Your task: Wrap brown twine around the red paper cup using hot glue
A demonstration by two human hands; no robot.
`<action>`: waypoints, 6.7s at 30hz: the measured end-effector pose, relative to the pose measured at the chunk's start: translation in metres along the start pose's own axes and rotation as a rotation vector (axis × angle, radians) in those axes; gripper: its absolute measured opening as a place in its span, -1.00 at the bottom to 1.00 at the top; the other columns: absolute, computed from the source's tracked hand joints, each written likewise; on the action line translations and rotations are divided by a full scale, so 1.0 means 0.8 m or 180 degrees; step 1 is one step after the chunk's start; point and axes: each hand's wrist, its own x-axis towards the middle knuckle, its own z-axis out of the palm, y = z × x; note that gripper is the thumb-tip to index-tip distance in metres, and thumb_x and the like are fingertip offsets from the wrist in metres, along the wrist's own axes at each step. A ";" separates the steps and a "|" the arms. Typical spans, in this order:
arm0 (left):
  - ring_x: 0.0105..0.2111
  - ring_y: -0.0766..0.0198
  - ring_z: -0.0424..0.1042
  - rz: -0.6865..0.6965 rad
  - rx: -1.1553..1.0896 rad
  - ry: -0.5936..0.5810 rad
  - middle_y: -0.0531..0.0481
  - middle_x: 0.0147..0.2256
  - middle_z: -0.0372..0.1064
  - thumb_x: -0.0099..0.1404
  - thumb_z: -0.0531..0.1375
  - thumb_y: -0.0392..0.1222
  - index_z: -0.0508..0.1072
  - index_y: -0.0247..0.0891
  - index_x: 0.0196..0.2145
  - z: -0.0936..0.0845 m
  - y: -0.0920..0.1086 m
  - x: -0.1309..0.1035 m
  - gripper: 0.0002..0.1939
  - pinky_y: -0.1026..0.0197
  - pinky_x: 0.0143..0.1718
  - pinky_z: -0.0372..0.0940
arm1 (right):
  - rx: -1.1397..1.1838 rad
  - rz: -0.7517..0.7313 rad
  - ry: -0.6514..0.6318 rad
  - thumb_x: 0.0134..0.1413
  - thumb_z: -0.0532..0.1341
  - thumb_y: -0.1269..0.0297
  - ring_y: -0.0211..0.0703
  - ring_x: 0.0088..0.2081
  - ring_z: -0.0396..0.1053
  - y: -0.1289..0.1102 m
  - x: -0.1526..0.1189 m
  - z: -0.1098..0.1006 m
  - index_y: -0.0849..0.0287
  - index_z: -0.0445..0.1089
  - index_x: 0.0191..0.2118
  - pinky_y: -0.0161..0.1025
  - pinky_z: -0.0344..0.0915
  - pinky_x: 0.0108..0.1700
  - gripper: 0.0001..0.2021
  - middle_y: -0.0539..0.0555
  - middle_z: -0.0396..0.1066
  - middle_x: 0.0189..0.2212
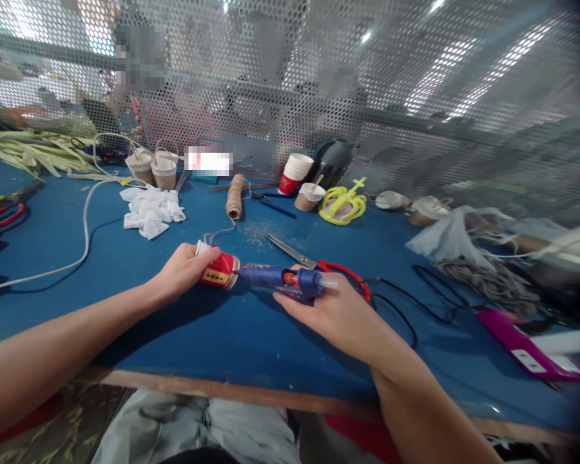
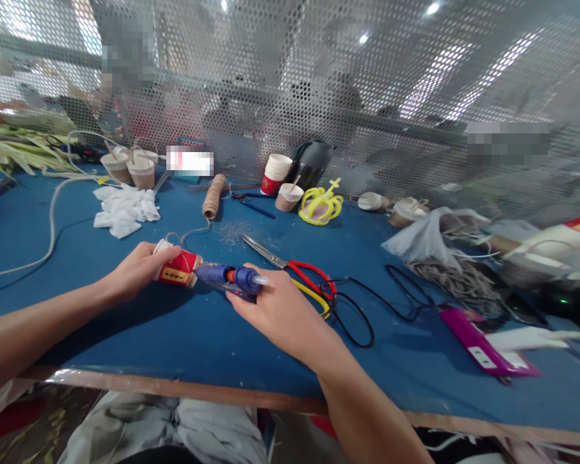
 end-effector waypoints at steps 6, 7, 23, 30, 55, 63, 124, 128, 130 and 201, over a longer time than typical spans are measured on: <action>-0.60 0.27 0.34 0.0016 0.0004 -0.0038 -0.02 -0.63 0.39 0.04 0.14 0.03 0.44 -0.40 -0.56 0.000 -0.002 -0.001 -0.63 0.27 -0.52 0.16 | -0.0173 0.0093 -0.0019 0.00 0.15 0.29 -0.24 -0.54 0.30 -0.004 0.000 0.000 0.17 0.37 -0.42 -0.31 0.21 -0.50 -0.90 0.00 0.39 -0.59; -0.59 0.27 0.34 0.0022 0.0003 -0.0058 -0.02 -0.62 0.40 0.05 0.13 0.05 0.44 -0.40 -0.56 0.000 -0.002 -0.001 -0.62 0.27 -0.51 0.17 | -0.0179 0.0116 -0.0001 0.01 0.14 0.30 -0.24 -0.54 0.30 -0.005 0.001 -0.001 0.18 0.38 -0.41 -0.31 0.21 -0.51 -0.89 0.00 0.39 -0.59; -0.62 0.37 0.21 0.0240 0.0289 -0.0041 0.07 -0.63 0.33 0.09 0.10 0.04 0.44 -0.37 -0.56 0.000 -0.011 -0.005 -0.62 0.34 -0.57 0.10 | -0.0458 0.0199 -0.0029 -0.02 0.14 0.37 -0.24 -0.53 0.30 -0.007 0.007 -0.004 0.24 0.44 -0.46 -0.32 0.21 -0.48 -0.86 0.02 0.38 -0.62; -0.60 0.38 0.21 0.0277 0.0288 -0.0062 0.07 -0.62 0.31 0.08 0.10 0.07 0.44 -0.38 -0.55 0.000 -0.012 -0.006 -0.59 0.34 -0.55 0.11 | -0.0414 0.0190 0.0106 -0.03 0.15 0.36 -0.21 -0.48 0.34 -0.005 0.009 -0.001 0.22 0.41 -0.48 -0.32 0.25 -0.41 -0.89 0.02 0.43 -0.56; -0.63 0.40 0.06 0.0500 0.0717 -0.0032 0.10 -0.66 0.15 0.10 0.05 0.09 0.36 -0.36 -0.61 0.001 -0.011 -0.012 -0.58 0.33 -0.60 0.00 | -0.0167 0.0425 0.0124 -0.02 0.14 0.33 -0.30 -0.66 0.22 -0.005 0.009 0.001 0.19 0.39 -0.46 -0.33 0.20 -0.50 -0.89 -0.11 0.27 -0.76; -0.61 0.39 0.05 0.0641 0.0969 -0.0090 0.11 -0.65 0.10 0.15 0.00 0.10 0.35 -0.36 -0.60 -0.001 -0.016 -0.014 -0.54 0.32 -0.59 0.00 | -0.0169 0.0476 0.0121 -0.02 0.14 0.33 -0.29 -0.66 0.25 -0.007 0.012 0.002 0.17 0.36 -0.51 -0.33 0.21 -0.54 -0.88 -0.09 0.29 -0.75; -0.60 0.40 -0.03 0.0724 0.1029 -0.0071 0.13 -0.65 -0.02 0.15 0.00 0.09 0.25 -0.32 -0.65 0.000 -0.016 -0.015 -0.57 0.33 -0.59 -0.04 | 0.0195 0.0779 -0.0078 -0.04 0.16 0.37 -0.36 -0.75 0.21 -0.013 0.008 -0.008 0.16 0.26 -0.60 -0.38 0.15 -0.65 -0.83 -0.16 0.23 -0.82; -0.61 0.42 -0.07 0.0662 0.1045 -0.0046 0.14 -0.66 -0.05 0.13 -0.01 0.11 0.19 -0.30 -0.67 0.000 -0.016 -0.015 -0.56 0.33 -0.62 -0.09 | 0.0175 0.0771 -0.0055 -0.05 0.17 0.34 -0.36 -0.75 0.21 -0.014 0.007 -0.009 0.16 0.27 -0.61 -0.38 0.15 -0.63 -0.82 -0.16 0.22 -0.82; -0.60 0.41 -0.06 0.0642 0.1049 -0.0047 0.14 -0.65 -0.04 0.13 -0.01 0.12 0.20 -0.30 -0.67 0.000 -0.015 -0.015 -0.56 0.34 -0.62 -0.09 | 0.0228 0.0817 -0.0009 -0.05 0.17 0.34 -0.35 -0.74 0.21 -0.014 0.008 -0.007 0.16 0.26 -0.62 -0.38 0.17 -0.61 -0.81 -0.16 0.20 -0.83; -0.59 0.30 0.27 0.0634 0.0533 -0.0103 0.00 -0.65 0.34 0.12 0.09 0.01 0.41 -0.35 -0.62 0.000 -0.017 -0.011 -0.63 0.32 -0.58 0.14 | 0.0130 0.0670 -0.0400 -0.05 0.14 0.32 -0.37 -0.68 0.10 -0.019 -0.003 -0.008 0.15 0.17 -0.63 -0.37 0.10 -0.59 -0.79 -0.13 0.18 -0.75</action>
